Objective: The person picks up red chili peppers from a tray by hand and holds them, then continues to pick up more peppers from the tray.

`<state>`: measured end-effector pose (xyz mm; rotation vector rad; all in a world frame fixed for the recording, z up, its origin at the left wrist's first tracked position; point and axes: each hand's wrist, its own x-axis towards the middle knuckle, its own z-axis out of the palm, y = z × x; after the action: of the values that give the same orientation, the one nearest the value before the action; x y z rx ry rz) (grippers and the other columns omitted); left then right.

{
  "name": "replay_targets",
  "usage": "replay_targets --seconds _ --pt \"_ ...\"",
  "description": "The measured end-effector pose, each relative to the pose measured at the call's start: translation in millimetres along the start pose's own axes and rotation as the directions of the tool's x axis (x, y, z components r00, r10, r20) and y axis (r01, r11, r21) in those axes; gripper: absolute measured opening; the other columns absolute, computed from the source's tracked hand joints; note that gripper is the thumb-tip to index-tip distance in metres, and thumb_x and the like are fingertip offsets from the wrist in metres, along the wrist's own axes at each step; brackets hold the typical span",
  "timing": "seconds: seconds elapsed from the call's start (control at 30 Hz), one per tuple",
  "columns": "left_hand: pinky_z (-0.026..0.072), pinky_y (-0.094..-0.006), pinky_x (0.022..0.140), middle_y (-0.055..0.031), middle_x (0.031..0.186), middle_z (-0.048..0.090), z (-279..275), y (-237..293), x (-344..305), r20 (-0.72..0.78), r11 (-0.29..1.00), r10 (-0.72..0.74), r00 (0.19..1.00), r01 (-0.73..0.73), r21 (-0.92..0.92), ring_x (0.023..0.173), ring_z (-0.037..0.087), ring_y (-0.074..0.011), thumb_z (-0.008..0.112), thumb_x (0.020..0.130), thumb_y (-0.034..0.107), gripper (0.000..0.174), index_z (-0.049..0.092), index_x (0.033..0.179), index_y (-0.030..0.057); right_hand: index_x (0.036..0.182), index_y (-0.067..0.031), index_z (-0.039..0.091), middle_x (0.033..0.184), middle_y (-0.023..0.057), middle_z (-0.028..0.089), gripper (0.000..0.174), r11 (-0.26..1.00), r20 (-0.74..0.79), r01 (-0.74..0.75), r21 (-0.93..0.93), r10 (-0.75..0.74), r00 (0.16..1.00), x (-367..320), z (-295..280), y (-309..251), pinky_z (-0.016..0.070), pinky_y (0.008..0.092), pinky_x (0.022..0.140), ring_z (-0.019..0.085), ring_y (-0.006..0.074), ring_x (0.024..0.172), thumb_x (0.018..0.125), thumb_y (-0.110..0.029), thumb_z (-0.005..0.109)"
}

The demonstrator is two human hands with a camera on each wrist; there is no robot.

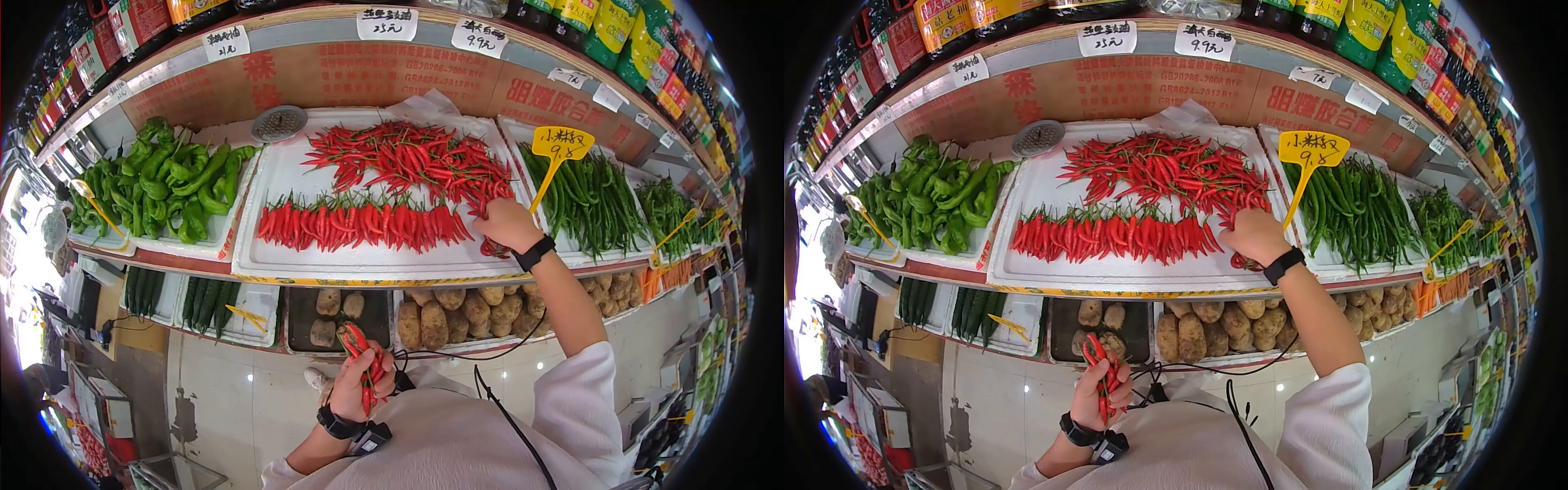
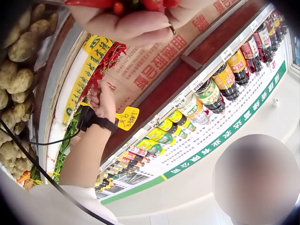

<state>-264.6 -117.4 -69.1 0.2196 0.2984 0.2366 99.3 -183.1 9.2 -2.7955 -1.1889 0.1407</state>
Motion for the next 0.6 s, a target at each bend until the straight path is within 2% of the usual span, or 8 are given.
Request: replay_targets --seconds 0.1,0.13,0.17,0.23,0.3,0.37,0.43,0.6 --pt "0.0343 -0.0252 0.05 -0.0076 0.088 0.055 1 2 1 -0.017 1.0 0.009 1.0 -0.009 0.007 0.057 0.044 -0.0127 0.051 0.099 0.024 0.012 0.053 0.105 0.0136 0.069 0.0037 0.063 0.064 0.0196 0.062 0.04 0.955 0.112 0.015 0.296 -0.05 0.992 -7 -20 13 0.0477 0.044 0.061 0.061 0.0341 0.061 0.073 -0.036 0.064" --pt "0.0343 -0.0252 0.05 -0.0077 0.089 0.055 0 2 2 -0.024 1.0 0.007 1.0 -0.007 -0.001 0.057 0.044 -0.0128 0.051 0.099 0.023 0.012 0.053 0.105 0.0135 0.066 0.0022 0.061 0.056 0.0108 0.058 0.037 0.93 0.072 0.03 0.367 -0.06 0.996 -7 -17 22 0.042 0.0376 0.053 0.054 0.0238 0.049 0.077 -0.034 0.064" --pt "0.0343 -0.0253 0.05 -0.0078 0.089 0.055 -1 2 2 -0.035 1.0 0.004 0.999 -0.004 -0.008 0.057 0.045 -0.0129 0.051 0.099 0.023 0.012 0.053 0.106 0.0135 0.066 0.0022 0.061 0.056 0.0108 0.058 0.037 0.933 0.066 0.032 0.359 -0.059 0.996 -7 -22 28 0.042 0.0376 0.053 0.054 0.0238 0.049 0.077 -0.034 0.064" --pt "0.0345 -0.0253 0.05 -0.0078 0.089 0.055 0 2 2 -0.03 1.0 0.0 1.0 0.0 -0.004 0.057 0.045 -0.013 0.051 0.099 0.023 0.012 0.053 0.106 0.0133 0.07 -0.0011 0.061 0.059 0.0013 0.056 0.029 0.744 0.299 -0.218 0.632 0.026 0.954 -9 -31 34 0.0352 0.0267 0.047 0.046 0.0082 0.05 0.085 -0.026 0.064" --pt "0.0346 -0.0254 0.05 -0.0079 0.089 0.055 2 2 4 -0.029 1.0 -0.006 1.0 0.006 0.003 0.057 0.045 -0.0131 0.05 0.099 0.023 0.012 0.053 0.105 0.0132 0.074 -0.003 0.062 0.061 -0.0034 0.054 0.025 0.657 0.311 -0.24 0.715 0.009 0.95 -14 -30 30 0.031 0.0223 0.047 0.043 0.0029 0.052 0.089 -0.023 0.062" --pt "0.035 -0.0256 0.05 -0.008 0.088 0.055 4 1 6 -0.039 1.0 -0.014 0.999 0.014 0.005 0.057 0.044 -0.0133 0.051 0.098 0.023 0.012 0.053 0.105 0.0128 0.072 -0.0031 0.062 0.06 -0.0022 0.056 0.027 0.668 0.221 -0.078 0.74 -0.132 0.966 -13 -19 22 0.0329 0.0234 0.048 0.045 0.0044 0.052 0.089 -0.024 0.062" --pt "0.0345 -0.0245 0.048 -0.0069 0.088 0.055 2 -1 9 -0.03 0.999 -0.019 0.999 0.02 0.039 0.057 0.044 -0.0124 0.052 0.097 0.025 0.014 0.054 0.106 0.014 0.07 -0.0002 0.065 0.06 0.0107 0.062 0.032 0.852 -0.006 0.164 0.497 -0.186 0.983 -6 -5 12 0.047 0.0344 0.056 0.061 0.0202 0.056 0.081 -0.03 0.064" --pt "0.034 -0.0232 0.047 -0.0051 0.087 0.055 5 -3 9 -0.048 0.999 -0.015 0.999 0.018 0.047 0.057 0.043 -0.0115 0.056 0.096 0.027 0.015 0.059 0.105 0.016 0.073 0.0001 0.066 0.071 0.0205 0.065 0.035 0.966 -0.09 0.151 0.211 -0.134 0.987 10 26 -6 0.0514 0.0493 0.069 0.064 0.0401 0.071 0.081 -0.033 0.058"
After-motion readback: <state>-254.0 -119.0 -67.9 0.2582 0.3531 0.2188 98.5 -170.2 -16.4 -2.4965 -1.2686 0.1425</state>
